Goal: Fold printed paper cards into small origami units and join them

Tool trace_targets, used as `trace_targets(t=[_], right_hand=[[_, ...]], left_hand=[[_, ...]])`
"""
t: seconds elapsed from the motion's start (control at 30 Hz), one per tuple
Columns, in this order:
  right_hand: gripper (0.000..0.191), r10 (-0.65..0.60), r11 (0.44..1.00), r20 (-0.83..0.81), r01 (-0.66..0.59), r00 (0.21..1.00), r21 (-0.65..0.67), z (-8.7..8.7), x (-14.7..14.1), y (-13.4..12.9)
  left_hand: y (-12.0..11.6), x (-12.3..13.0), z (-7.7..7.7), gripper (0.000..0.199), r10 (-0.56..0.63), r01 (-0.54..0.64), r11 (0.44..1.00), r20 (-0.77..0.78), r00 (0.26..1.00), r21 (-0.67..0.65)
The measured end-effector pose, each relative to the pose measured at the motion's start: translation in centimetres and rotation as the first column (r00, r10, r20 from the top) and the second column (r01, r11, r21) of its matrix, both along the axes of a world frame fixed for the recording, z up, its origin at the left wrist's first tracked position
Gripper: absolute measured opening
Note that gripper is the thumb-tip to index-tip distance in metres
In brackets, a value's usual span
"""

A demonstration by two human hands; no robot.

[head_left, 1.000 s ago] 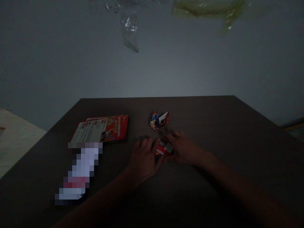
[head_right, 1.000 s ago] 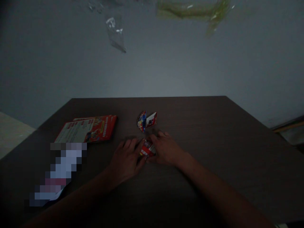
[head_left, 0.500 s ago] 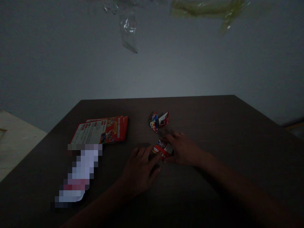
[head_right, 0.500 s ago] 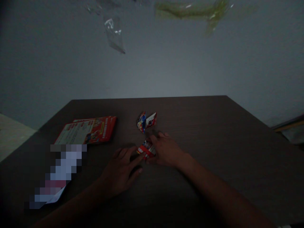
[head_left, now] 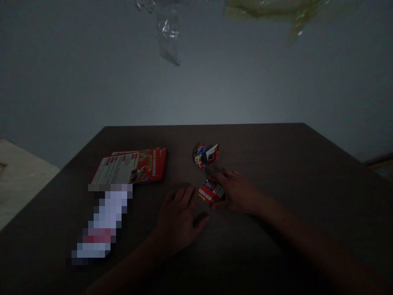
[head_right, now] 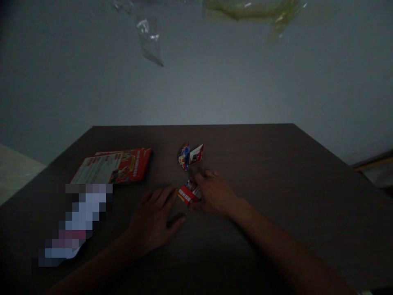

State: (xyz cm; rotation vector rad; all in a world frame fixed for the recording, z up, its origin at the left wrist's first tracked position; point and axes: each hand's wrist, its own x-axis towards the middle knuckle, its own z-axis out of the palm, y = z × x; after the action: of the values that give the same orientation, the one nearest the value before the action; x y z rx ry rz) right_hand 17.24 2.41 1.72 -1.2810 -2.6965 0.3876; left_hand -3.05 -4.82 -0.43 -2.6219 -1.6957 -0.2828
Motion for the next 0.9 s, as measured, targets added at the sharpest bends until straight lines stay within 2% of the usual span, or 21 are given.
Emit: trace_targets(t=[0.17, 0.33, 0.47, 0.7, 0.9], right_hand=[[0.076, 0.006, 1.000, -0.009, -0.006, 1.000, 0.004, 0.0, 0.0, 0.1], [0.071, 0.019, 1.000, -0.034, -0.018, 0.999, 0.017, 0.0, -0.1, 0.0], [0.068, 0.022, 1.000, -0.031, -0.021, 0.999, 0.022, 0.0, -0.1, -0.1], [0.072, 0.008, 1.000, -0.007, -0.009, 1.000, -0.014, 0.0, -0.1, -0.1], [0.071, 0.007, 1.000, -0.022, -0.008, 1.000, -0.019, 0.0, -0.1, -0.1]], left_hand=[[-0.1, -0.2, 0.1, 0.060, -0.002, 0.002, 1.000, 0.018, 1.000, -0.015], [0.1, -0.3, 0.1, 0.047, -0.222, 0.223, 0.974, 0.028, 0.975, -0.041], [0.5, -0.1, -0.3, 0.049, -0.343, 0.345, 0.937, 0.045, 0.938, -0.057], [0.5, 0.4, -0.4, 0.061, -0.227, 0.228, 0.973, 0.033, 0.973, -0.045], [1.1, 0.9, -0.1, 0.074, -0.204, 0.206, 0.977, 0.028, 0.978, -0.054]])
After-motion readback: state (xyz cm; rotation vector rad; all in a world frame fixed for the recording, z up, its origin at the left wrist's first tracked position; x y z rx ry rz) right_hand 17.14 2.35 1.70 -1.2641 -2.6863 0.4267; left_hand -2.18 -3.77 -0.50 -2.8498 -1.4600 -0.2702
